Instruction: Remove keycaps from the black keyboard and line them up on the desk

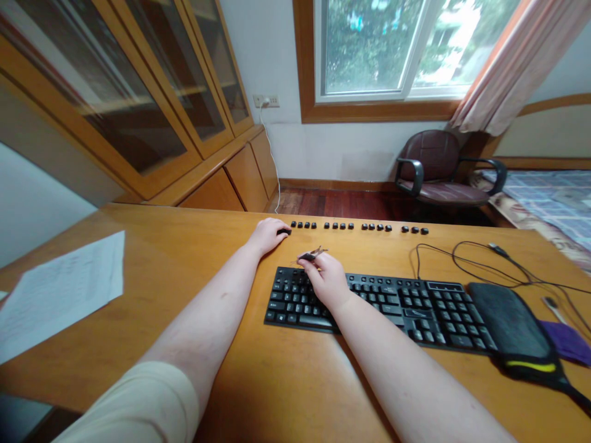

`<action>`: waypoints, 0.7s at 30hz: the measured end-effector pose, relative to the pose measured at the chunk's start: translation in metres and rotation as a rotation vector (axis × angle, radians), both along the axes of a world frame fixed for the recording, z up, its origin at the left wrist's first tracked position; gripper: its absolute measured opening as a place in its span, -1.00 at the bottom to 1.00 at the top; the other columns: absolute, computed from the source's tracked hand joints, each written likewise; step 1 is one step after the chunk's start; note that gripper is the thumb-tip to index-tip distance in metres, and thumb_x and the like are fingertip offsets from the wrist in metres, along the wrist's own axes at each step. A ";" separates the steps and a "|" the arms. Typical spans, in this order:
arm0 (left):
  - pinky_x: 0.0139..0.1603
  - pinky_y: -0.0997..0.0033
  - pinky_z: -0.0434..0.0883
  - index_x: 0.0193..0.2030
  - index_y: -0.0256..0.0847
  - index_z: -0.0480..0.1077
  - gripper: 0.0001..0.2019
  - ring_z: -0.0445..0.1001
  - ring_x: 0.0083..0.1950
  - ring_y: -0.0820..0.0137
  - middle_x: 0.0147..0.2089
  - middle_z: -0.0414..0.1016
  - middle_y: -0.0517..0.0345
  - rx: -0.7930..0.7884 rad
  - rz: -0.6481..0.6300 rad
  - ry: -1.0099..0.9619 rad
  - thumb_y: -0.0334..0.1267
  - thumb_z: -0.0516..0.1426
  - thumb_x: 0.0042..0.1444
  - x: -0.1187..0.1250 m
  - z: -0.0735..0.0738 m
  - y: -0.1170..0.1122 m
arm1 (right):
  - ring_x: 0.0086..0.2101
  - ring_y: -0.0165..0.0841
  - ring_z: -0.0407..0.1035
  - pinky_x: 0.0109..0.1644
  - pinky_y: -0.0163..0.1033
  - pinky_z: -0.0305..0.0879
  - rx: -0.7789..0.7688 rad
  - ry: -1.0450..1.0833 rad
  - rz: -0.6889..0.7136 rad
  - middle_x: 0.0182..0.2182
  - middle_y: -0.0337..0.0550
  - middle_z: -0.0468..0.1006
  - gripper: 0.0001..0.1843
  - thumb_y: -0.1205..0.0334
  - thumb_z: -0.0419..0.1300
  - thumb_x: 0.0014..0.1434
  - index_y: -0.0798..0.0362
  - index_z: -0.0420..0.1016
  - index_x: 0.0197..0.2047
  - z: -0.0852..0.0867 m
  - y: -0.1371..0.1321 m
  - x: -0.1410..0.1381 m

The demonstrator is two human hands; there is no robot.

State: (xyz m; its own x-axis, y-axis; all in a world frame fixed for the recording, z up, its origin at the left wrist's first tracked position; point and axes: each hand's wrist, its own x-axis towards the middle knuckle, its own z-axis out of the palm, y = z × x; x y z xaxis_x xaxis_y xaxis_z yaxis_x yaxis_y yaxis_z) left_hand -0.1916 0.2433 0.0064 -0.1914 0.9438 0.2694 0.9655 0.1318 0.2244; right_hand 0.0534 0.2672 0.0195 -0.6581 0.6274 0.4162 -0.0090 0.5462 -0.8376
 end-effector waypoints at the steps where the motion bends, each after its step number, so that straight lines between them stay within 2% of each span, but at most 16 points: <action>1: 0.05 0.21 0.25 -0.18 -0.07 0.49 -0.81 0.39 -0.04 0.24 -0.12 0.53 0.14 0.006 -0.004 0.002 -0.23 0.12 0.07 0.000 0.000 0.000 | -0.30 -0.29 0.48 -0.20 -0.19 0.43 -0.001 -0.003 -0.001 -0.28 -0.08 0.58 -0.71 0.05 0.07 0.20 0.03 0.53 -0.23 0.000 0.000 0.000; 8: 0.10 0.21 0.22 -0.09 -0.08 0.46 -0.75 0.35 0.03 0.23 -0.04 0.49 0.12 0.012 0.019 -0.006 -0.22 0.13 0.06 0.001 0.002 -0.001 | -0.26 -0.27 0.47 -0.17 -0.16 0.44 -0.017 0.014 0.002 -0.26 -0.07 0.58 -0.71 0.06 0.07 0.20 0.03 0.53 -0.22 -0.002 -0.001 -0.001; 14: 0.12 0.19 0.22 -0.18 -0.10 0.49 -0.80 0.35 0.03 0.22 -0.05 0.50 0.11 0.038 0.042 -0.044 -0.20 0.16 0.03 0.006 0.003 -0.002 | -0.29 -0.29 0.48 -0.18 -0.17 0.43 -0.010 0.005 -0.001 -0.28 -0.07 0.58 -0.72 0.07 0.08 0.20 0.05 0.53 -0.23 0.000 -0.001 0.000; 17: 0.12 0.20 0.23 -0.16 -0.14 0.47 -0.79 0.36 0.03 0.24 -0.05 0.49 0.09 0.161 0.085 -0.100 -0.20 0.13 0.07 0.010 0.016 -0.004 | -0.29 -0.29 0.48 -0.18 -0.18 0.42 -0.001 0.009 -0.016 -0.29 -0.08 0.59 -0.73 0.07 0.08 0.20 0.05 0.52 -0.23 0.000 -0.001 -0.001; 21: 0.05 0.29 0.30 -0.14 -0.20 0.46 -0.78 0.42 -0.07 0.33 -0.12 0.51 0.08 0.333 0.138 -0.218 -0.25 0.05 0.15 0.030 0.048 -0.014 | -0.28 -0.30 0.46 -0.18 -0.21 0.38 0.010 0.012 -0.041 -0.30 -0.09 0.58 -0.74 0.09 0.08 0.20 0.05 0.52 -0.24 0.000 0.000 -0.001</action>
State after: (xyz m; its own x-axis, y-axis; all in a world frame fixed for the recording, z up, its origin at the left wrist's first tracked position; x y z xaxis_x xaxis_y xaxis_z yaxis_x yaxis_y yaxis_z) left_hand -0.1614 0.2293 0.0548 -0.3961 0.7736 0.4946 0.8692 0.1422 0.4736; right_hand 0.0520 0.2668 0.0198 -0.6269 0.6498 0.4298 0.0039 0.5543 -0.8323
